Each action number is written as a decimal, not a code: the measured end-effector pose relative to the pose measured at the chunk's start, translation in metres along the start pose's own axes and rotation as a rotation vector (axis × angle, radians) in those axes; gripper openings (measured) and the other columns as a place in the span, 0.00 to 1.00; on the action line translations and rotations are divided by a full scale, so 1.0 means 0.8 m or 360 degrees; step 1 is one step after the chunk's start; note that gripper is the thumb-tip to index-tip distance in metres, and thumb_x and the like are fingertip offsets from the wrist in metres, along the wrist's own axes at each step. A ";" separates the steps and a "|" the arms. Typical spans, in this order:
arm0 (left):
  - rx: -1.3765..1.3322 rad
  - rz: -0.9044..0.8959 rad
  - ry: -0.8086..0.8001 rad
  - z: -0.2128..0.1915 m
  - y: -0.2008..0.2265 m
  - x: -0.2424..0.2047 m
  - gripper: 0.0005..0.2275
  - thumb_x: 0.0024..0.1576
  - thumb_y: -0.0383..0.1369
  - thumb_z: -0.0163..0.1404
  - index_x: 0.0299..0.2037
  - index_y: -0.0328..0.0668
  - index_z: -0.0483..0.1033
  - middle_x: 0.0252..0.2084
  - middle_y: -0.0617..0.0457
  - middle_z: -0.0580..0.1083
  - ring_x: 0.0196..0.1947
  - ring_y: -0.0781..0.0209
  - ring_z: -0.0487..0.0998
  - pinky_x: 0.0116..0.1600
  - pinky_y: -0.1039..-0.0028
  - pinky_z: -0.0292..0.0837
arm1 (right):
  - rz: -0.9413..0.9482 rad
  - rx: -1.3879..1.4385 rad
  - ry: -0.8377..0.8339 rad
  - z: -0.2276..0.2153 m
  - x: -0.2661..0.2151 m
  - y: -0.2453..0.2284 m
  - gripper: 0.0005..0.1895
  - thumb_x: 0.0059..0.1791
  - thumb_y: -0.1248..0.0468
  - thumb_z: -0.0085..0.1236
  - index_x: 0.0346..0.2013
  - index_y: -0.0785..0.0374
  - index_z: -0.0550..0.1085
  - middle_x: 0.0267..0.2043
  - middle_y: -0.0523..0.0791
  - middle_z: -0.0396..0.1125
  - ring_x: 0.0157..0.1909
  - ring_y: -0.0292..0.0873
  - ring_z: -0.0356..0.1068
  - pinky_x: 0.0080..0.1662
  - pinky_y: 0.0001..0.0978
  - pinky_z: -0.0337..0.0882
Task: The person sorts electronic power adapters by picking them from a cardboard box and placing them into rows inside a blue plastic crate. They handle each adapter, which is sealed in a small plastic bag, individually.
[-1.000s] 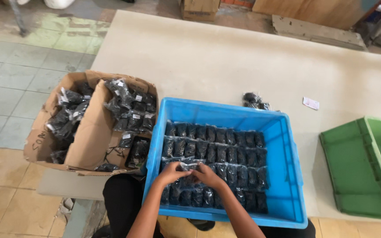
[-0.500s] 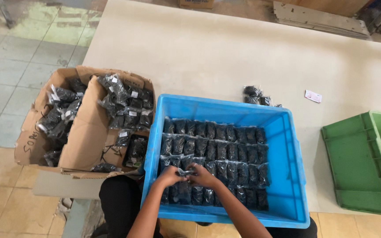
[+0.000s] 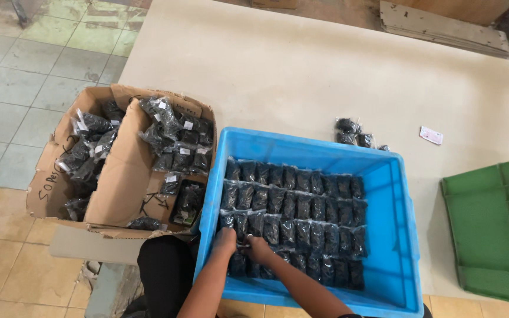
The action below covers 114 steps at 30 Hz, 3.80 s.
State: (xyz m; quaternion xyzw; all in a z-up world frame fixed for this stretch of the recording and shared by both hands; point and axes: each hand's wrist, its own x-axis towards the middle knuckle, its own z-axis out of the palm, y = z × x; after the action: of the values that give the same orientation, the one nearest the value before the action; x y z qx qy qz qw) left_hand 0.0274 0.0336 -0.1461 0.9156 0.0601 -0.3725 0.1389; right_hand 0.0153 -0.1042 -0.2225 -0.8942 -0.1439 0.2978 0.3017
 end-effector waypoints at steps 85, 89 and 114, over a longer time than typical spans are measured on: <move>-0.1768 0.0675 0.1829 -0.119 0.117 -0.164 0.14 0.50 0.40 0.44 0.19 0.42 0.74 0.17 0.56 0.72 0.19 0.64 0.72 0.27 0.74 0.63 | -0.0304 0.0385 0.1189 -0.190 -0.174 -0.197 0.34 0.35 0.64 0.49 0.56 0.52 0.55 0.51 0.47 0.53 0.29 0.50 0.65 0.29 0.36 0.62; -0.1628 0.0438 0.1294 -0.112 0.125 -0.181 0.20 0.48 0.51 0.38 0.22 0.46 0.76 0.22 0.56 0.73 0.26 0.60 0.74 0.32 0.72 0.63 | -0.0324 0.0887 0.1100 -0.187 -0.165 -0.148 0.30 0.39 0.67 0.54 0.54 0.59 0.58 0.48 0.47 0.61 0.47 0.44 0.65 0.41 0.34 0.67; -0.1484 0.0137 0.0840 -0.007 0.083 -0.075 0.15 0.43 0.48 0.48 0.31 0.49 0.79 0.29 0.58 0.77 0.32 0.66 0.77 0.36 0.78 0.66 | 0.0025 0.0907 0.0828 -0.145 -0.101 -0.033 0.09 0.42 0.61 0.55 0.19 0.60 0.75 0.14 0.35 0.59 0.20 0.28 0.54 0.25 0.22 0.55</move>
State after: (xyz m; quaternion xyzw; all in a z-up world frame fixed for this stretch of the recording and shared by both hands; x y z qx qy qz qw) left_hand 0.0020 -0.0286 -0.0863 0.8210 0.2143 -0.0575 0.5261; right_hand 0.0219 -0.1714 -0.0957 -0.8213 0.0328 0.0915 0.5622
